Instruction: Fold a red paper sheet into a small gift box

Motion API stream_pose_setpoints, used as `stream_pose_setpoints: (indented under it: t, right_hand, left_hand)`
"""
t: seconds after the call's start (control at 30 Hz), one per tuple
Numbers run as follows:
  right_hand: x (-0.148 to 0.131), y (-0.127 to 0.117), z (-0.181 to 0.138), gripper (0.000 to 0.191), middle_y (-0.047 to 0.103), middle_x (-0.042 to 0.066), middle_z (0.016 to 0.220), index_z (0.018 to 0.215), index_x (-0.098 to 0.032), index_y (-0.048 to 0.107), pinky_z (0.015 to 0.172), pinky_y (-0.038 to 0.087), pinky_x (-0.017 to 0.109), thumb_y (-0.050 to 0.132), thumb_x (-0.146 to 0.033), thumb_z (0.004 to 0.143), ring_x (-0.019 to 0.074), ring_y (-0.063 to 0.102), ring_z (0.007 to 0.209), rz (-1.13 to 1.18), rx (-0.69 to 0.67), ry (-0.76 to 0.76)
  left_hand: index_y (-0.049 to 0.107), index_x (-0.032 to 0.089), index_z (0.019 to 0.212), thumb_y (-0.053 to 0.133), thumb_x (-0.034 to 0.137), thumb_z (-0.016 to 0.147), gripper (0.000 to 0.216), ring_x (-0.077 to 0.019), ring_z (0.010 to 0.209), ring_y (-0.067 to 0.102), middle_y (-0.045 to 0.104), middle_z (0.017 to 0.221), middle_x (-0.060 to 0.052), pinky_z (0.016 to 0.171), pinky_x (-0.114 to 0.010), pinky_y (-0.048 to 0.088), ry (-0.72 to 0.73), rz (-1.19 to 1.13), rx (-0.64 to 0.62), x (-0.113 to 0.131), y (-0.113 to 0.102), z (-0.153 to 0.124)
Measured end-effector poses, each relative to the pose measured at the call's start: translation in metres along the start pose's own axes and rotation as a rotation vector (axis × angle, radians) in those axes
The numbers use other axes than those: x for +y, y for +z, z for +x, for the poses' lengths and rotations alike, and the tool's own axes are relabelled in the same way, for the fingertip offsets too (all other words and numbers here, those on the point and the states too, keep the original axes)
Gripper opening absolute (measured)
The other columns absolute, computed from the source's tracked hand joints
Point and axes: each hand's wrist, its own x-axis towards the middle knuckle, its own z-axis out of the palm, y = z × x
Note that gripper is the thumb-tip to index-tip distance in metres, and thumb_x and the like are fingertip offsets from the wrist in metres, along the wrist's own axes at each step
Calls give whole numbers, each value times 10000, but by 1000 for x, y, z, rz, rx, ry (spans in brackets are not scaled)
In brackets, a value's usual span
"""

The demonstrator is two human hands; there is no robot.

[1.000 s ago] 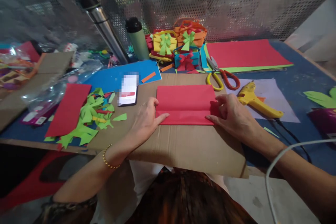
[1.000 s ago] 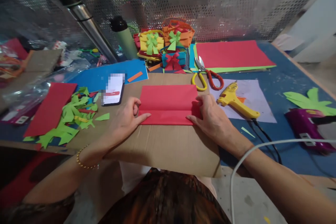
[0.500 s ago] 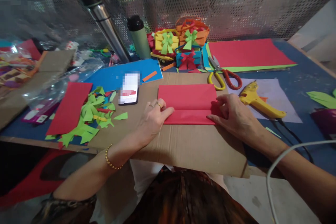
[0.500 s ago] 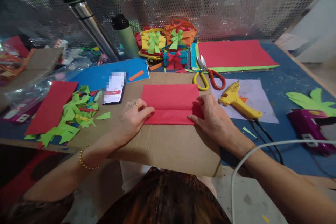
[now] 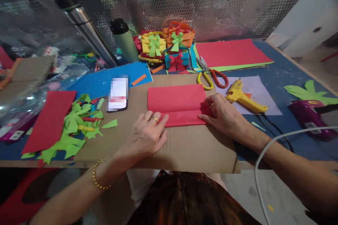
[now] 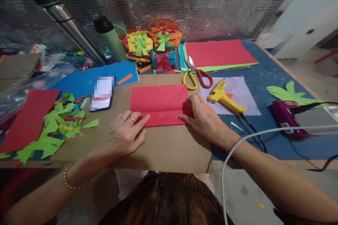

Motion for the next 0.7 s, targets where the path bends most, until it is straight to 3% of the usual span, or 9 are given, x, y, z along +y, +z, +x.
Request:
stream_pose_setpoints:
  t: [0.33, 0.7]
  right_hand:
    - [-1, 0, -3, 254, 636, 94, 993, 1040, -227, 506, 677, 504, 366, 652, -383, 902, 239, 632, 806, 15, -14, 8]
    - [-1, -1, -2, 284, 620, 91, 952, 1049, -206, 515, 626, 467, 347, 614, -441, 923, 208, 583, 699, -27, 3, -43]
  left_hand:
    - [745, 94, 1162, 521, 256, 1010, 316, -271, 834, 608, 727, 1000, -174, 656, -383, 440, 16, 95, 59, -1, 0, 3]
    - [745, 68, 1159, 518, 247, 1009, 326, -270, 844, 617, 736, 1019, -168, 669, -387, 438, -25, 115, 131, 2, 5, 1]
